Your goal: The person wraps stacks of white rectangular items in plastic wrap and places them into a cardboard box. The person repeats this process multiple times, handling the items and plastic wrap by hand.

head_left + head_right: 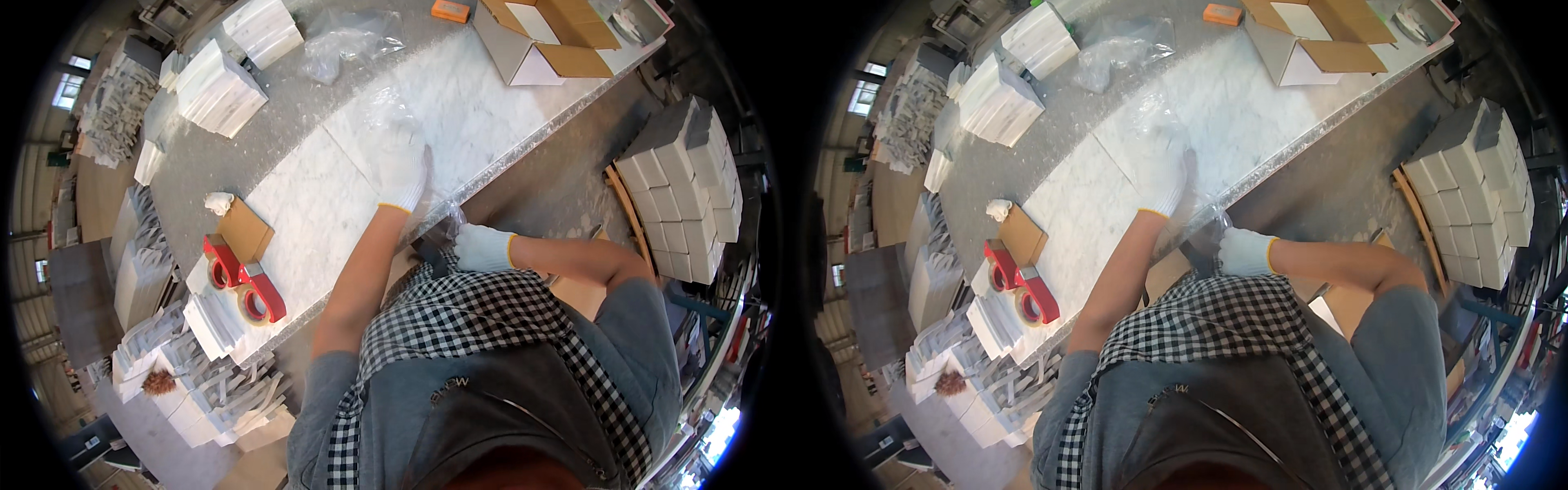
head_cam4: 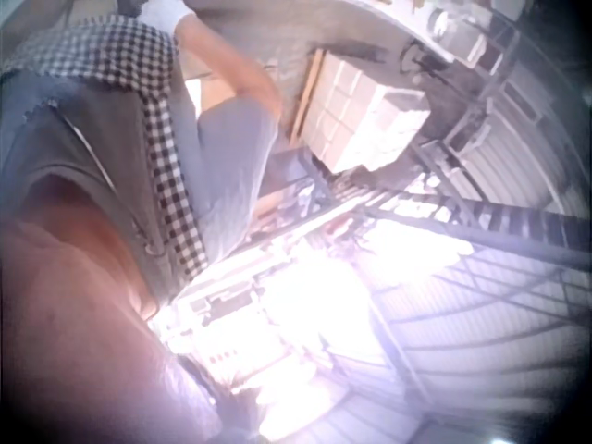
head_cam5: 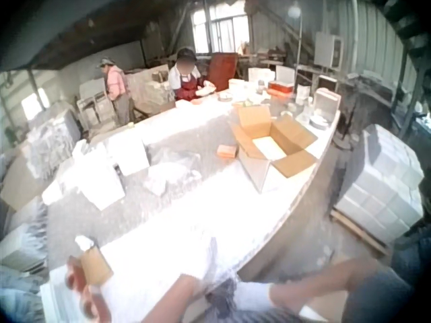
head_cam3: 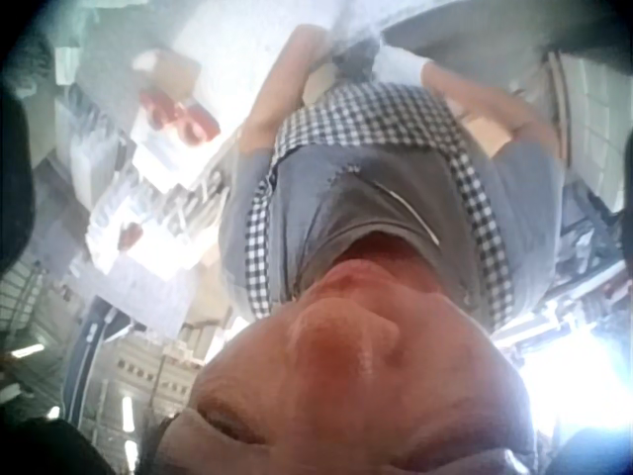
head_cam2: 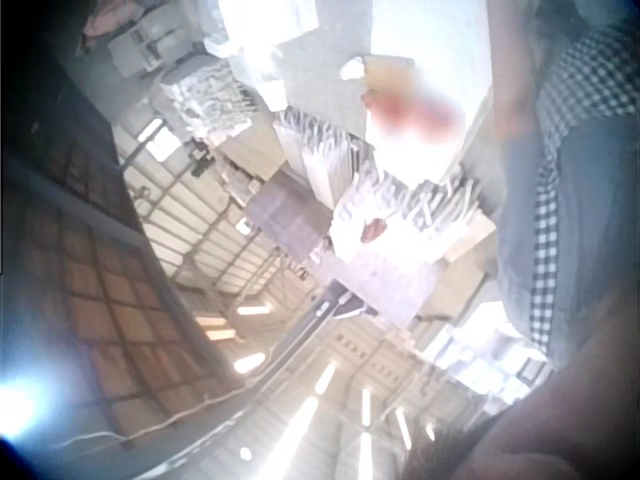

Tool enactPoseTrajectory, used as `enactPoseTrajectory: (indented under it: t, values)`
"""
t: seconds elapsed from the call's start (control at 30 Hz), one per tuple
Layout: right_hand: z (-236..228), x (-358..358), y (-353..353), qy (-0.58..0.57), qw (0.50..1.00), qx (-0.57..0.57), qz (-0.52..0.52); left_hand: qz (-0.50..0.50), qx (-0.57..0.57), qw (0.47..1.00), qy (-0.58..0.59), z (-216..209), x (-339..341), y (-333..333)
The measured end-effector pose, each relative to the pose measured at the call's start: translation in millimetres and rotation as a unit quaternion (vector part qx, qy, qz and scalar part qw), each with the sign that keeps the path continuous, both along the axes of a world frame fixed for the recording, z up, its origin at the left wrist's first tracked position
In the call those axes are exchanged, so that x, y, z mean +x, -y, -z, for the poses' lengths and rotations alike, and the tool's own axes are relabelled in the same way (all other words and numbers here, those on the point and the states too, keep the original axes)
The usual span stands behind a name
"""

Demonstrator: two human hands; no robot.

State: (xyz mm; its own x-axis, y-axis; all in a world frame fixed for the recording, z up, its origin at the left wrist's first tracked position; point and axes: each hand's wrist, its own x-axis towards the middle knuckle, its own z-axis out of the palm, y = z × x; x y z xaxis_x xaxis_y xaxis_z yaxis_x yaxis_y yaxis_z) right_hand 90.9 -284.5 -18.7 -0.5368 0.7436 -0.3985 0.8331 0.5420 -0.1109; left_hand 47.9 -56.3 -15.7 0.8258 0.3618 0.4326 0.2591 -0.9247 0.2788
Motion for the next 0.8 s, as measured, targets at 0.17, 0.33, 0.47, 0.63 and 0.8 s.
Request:
enactPoseTrajectory:
  t: [0.17,0.33,0.47,0.63,0.8]
  values:
    - [58.2,9.8,-0.5,0.017,0.991,-0.032,0.127,-0.015,-0.067,0.998,-0.002,44.0,-4.5,-2.3]
    - [148.9,25.0,20.8,-0.004,0.949,-0.094,0.301,-0.039,-0.036,0.998,-0.019,15.0,-12.3,4.0]
    - [157.6,58.2,25.0,-0.040,0.882,-0.213,0.417,-0.095,-0.034,0.994,0.048,20.2,-15.5,8.9]
    - [-20.7,107.1,-36.6,-0.301,0.745,-0.288,0.521,-0.107,-0.125,0.986,0.010,42.2,-22.5,9.0]
    - [-13.6,115.7,-111.2,-0.345,0.738,0.073,0.576,-0.062,-0.058,0.996,0.041,47.2,-16.6,-1.0]
